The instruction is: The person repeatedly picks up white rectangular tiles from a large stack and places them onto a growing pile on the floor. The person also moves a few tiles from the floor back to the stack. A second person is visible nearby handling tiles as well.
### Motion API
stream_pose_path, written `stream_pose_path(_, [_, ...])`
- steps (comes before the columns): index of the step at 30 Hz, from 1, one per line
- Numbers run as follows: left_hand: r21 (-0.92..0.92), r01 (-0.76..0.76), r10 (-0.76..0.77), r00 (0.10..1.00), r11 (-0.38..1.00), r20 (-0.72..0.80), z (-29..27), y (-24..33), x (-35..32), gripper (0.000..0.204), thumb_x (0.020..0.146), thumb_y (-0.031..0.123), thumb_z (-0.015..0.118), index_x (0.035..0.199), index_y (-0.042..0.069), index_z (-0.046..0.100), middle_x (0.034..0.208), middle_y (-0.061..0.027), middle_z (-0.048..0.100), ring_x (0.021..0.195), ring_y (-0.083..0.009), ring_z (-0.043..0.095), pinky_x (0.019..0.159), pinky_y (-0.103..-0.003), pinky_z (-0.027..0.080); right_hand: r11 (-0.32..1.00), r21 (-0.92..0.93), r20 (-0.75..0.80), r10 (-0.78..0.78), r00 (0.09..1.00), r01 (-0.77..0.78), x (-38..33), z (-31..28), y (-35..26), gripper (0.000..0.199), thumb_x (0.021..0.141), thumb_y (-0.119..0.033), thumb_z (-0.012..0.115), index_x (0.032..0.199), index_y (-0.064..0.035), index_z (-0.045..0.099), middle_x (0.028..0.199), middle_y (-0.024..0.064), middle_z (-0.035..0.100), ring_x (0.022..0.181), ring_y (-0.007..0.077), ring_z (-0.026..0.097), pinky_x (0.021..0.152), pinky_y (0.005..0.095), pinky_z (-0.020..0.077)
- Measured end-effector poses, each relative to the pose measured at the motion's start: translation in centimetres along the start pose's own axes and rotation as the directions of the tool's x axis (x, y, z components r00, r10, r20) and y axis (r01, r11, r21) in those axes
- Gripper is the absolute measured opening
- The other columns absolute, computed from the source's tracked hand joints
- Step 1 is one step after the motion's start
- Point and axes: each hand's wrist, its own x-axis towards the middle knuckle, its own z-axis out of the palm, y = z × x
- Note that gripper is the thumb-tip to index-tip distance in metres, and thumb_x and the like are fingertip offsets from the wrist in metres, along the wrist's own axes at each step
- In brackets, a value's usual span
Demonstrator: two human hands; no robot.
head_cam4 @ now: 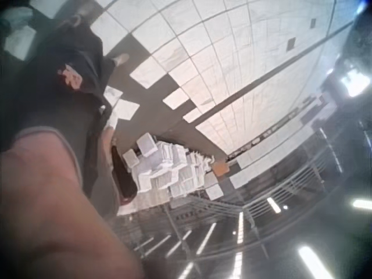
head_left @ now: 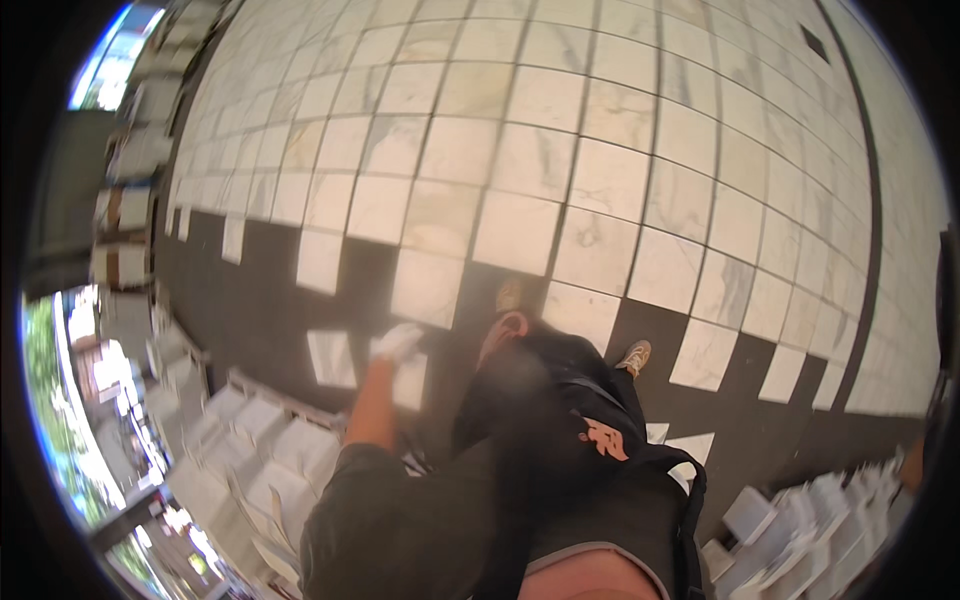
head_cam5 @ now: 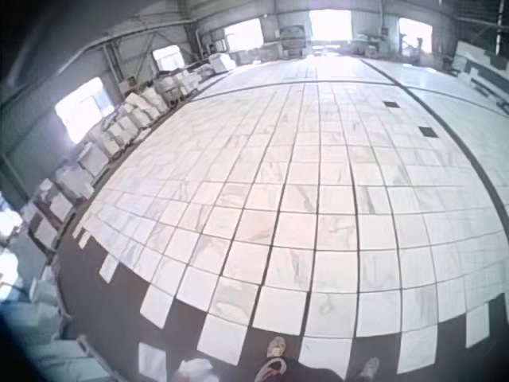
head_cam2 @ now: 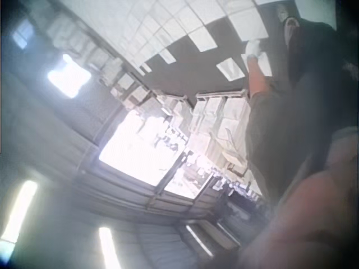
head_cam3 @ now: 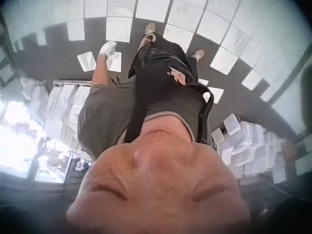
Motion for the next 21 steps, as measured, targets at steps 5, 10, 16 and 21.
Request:
stream_pose_path(5, [-0.293,0.042,0.004,0.988,0.955,0.155,-5.1,7.7,7.4,0.017,0.105,0.024,0.053,0.087,0.023,0.052,0.064,0.0082,0.038,0.049,-0.0083,0.036,0.043,-0.028,0.03,0.968,0.239,-0.354,0.011,0.935,0.079,-6.1,12.0,-11.5,0.022,0.081,-0.017,0.069,0.101,-0.0079,0.071,0.101,0.0125,0.069,0.095,0.0342,0.068,0.08,0.0439,0.0571])
stream_pose_path(10, [-0.04,0.186,-0.186,0.983,0.982,-0.003,-2.3,13.4,12.0,0.019,0.103,0.038,0.056,0.107,0.02,0.053,0.076,0.0008,0.047,0.059,-0.0154,0.043,0.051,-0.032,0.038,0.391,0.895,-0.002,0.487,0.873,-0.216,-6.0,11.1,-15.7,0.055,0.09,-0.033,0.074,0.136,-0.0056,0.065,0.1,0.0073,0.07,0.079,0.019,0.063,0.065,0.0356,0.0536])
stream_pose_path(16, [0.488,-0.061,-0.118,0.937,0.871,0.328,20.5,19.2,10.3,0.019,0.103,0.035,0.055,0.101,0.017,0.054,0.076,0.0003,0.05,0.061,-0.0153,0.045,0.054,-0.033,0.039,0.24,0.951,0.036,0.546,0.837,-0.197,-3.0,15.5,-5.5,0.054,0.089,-0.035,0.075,0.136,-0.0087,0.066,0.092,0.006,0.069,0.071,0.0175,0.059,0.06,0.034,0.05])
stream_pose_path(21, [0.677,-0.338,-0.082,0.858,0.653,0.507,37.6,25.5,2.7,0.02,0.102,0.033,0.055,0.096,0.014,0.055,0.076,-0.0002,0.052,0.063,-0.0152,0.047,0.056,-0.034,0.04,0.685,0.696,-0.344,0.582,0.737,-0.216,-5.4,16.5,6.6,0.046,0.091,-0.047,0.065,0.123,-0.0145,0.075,0.107,0.0123,0.076,0.086,0.035,0.07,0.081,0.0471,0.055])
